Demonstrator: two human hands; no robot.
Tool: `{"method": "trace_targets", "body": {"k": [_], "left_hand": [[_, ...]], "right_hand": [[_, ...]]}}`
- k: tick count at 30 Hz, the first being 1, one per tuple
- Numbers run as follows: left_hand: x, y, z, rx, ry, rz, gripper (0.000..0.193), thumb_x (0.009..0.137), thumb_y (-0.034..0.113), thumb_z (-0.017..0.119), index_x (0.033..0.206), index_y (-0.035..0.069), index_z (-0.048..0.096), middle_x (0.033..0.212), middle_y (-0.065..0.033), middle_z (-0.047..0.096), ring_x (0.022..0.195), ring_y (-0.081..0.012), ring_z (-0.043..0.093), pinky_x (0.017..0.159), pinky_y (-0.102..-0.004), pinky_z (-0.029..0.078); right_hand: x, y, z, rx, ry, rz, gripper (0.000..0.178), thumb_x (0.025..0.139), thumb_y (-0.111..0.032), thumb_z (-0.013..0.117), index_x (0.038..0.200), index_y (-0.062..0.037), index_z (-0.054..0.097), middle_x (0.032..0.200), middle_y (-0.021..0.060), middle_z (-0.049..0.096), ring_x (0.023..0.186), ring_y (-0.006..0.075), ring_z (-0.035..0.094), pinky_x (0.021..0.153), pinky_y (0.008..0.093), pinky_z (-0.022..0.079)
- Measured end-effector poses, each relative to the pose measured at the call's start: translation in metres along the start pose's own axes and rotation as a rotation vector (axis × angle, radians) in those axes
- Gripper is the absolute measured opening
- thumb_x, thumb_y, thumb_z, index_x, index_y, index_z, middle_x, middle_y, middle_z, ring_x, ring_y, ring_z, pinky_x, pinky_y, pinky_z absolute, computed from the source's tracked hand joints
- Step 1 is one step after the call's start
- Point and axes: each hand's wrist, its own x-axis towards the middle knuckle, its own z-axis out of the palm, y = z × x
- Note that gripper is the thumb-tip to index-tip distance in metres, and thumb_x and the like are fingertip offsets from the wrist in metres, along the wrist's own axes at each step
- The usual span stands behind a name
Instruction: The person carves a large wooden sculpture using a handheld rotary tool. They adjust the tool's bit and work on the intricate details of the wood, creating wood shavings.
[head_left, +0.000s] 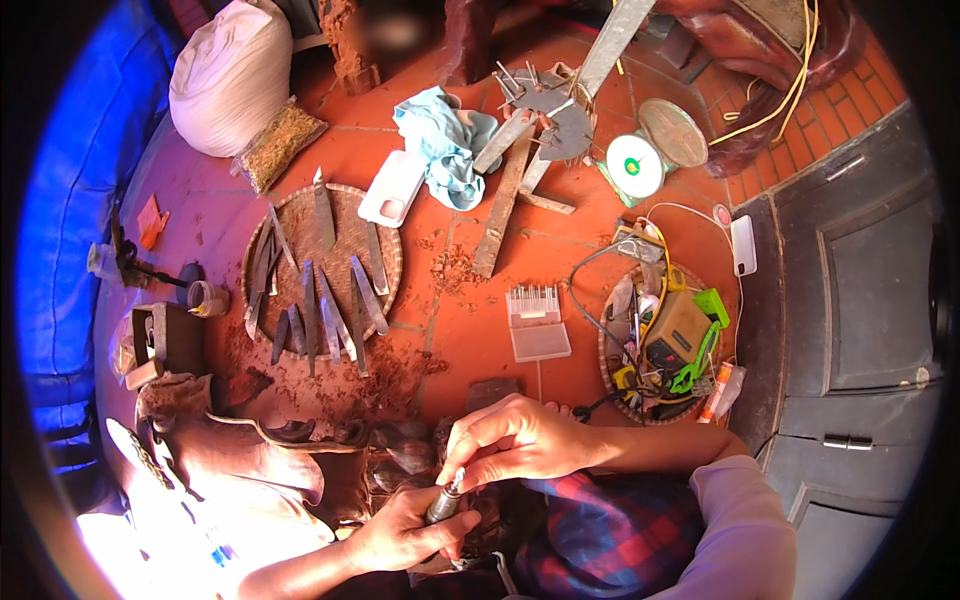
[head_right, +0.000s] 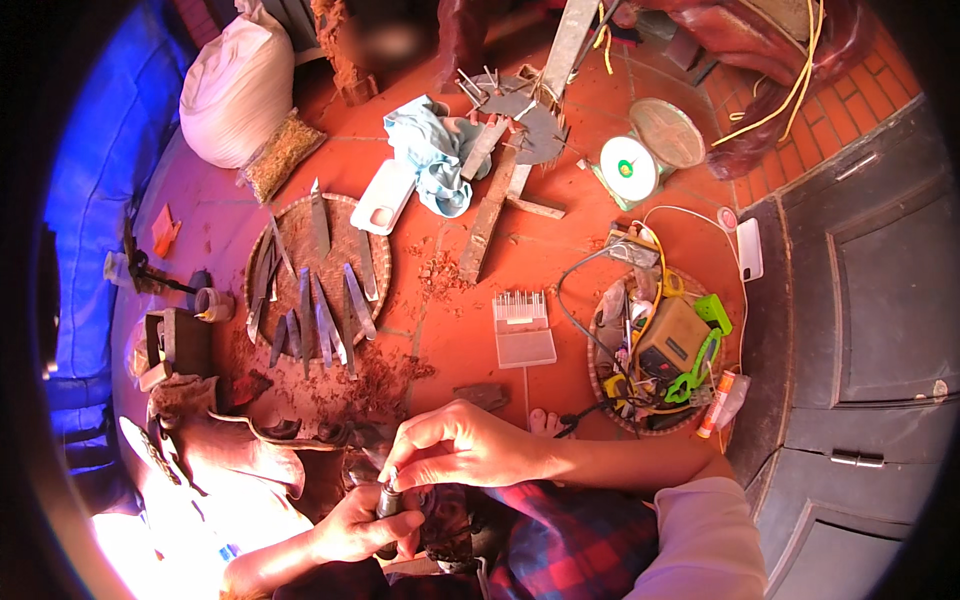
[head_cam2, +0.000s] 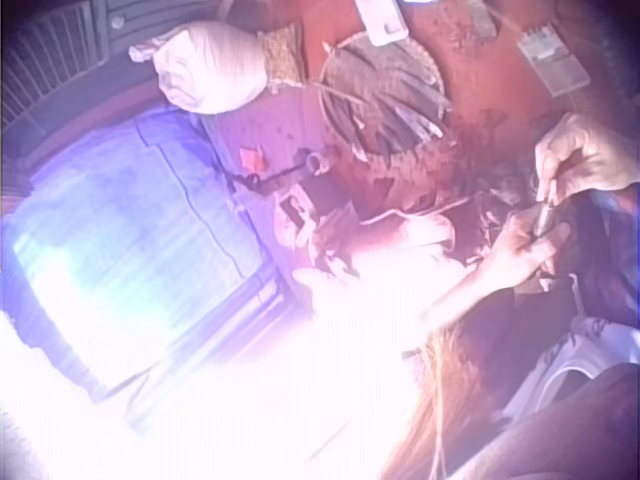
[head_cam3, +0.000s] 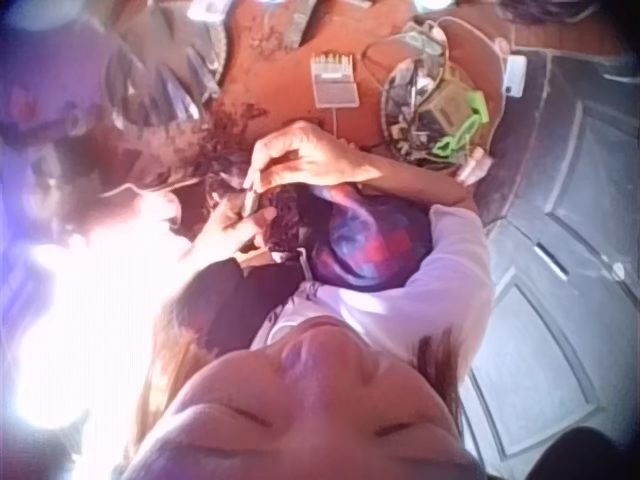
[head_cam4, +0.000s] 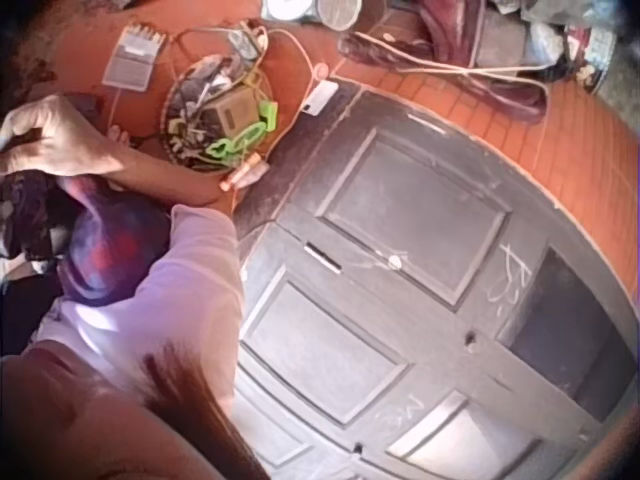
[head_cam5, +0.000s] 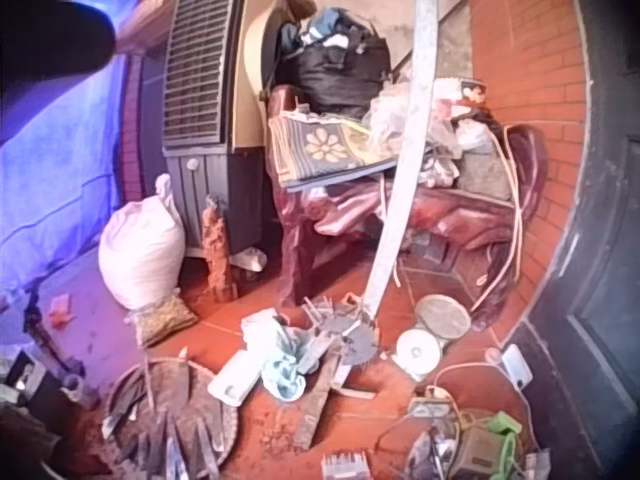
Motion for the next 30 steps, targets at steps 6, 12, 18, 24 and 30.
{"method": "trace_targets", "body": {"k": [6,12,18,24,30], "left_hand": [[0.001,0.004,0.001,0.031,0.008,-0.085,0.03,0.092,0.027,0.057,0.098,-0.002,0.057,0.064,-0.0023,0.061,0.061,-0.0084,0.06,0.058,-0.0251,0.047],[0.006,0.016,0.001,0.006,0.054,-0.136,0.029,0.093,0.029,0.057,0.095,0.0,0.056,0.063,-0.0012,0.058,0.06,-0.0074,0.057,0.057,-0.0247,0.047],[0.007,0.043,0.003,-0.007,0.072,-0.072,0.028,0.093,0.028,0.056,0.095,0.001,0.053,0.072,-0.0003,0.056,0.06,-0.0066,0.054,0.055,-0.0236,0.046],[-0.001,0.056,0.0,-0.052,0.05,-0.098,0.025,0.094,0.028,0.055,0.095,0.003,0.053,0.069,0.0008,0.054,0.059,-0.0063,0.053,0.054,-0.0226,0.045],[-0.009,0.043,-0.005,-0.26,-0.055,-0.071,0.028,0.095,0.032,0.052,0.099,0.005,0.051,0.067,0.0011,0.049,0.057,-0.0063,0.05,0.054,-0.0212,0.043]], "right_hand": [[-0.001,-0.005,-0.004,-0.204,0.003,-0.099,0.012,0.082,-0.002,0.066,0.094,-0.0008,0.066,0.086,0.0098,0.064,0.08,0.0194,0.062,0.07,0.0298,0.048],[0.0,-0.011,-0.012,-0.387,0.136,-0.213,0.007,0.083,-0.004,0.065,0.087,-0.0002,0.061,0.082,0.0087,0.061,0.074,0.0183,0.062,0.065,0.0293,0.048],[0.009,-0.03,-0.019,-0.463,0.138,-0.25,0.007,0.081,-0.002,0.066,0.087,-0.0007,0.064,0.082,0.0083,0.062,0.072,0.0175,0.061,0.063,0.0286,0.048],[0.015,-0.047,-0.015,-0.417,0.171,-0.209,0.008,0.081,-0.001,0.066,0.089,-0.0003,0.065,0.083,0.0078,0.063,0.076,0.017,0.061,0.066,0.0279,0.048],[0.026,-0.055,-0.017,-0.448,0.033,-0.158,0.007,0.079,0.002,0.068,0.085,0.0017,0.066,0.082,0.0107,0.063,0.073,0.0165,0.06,0.06,0.0264,0.047]]}}
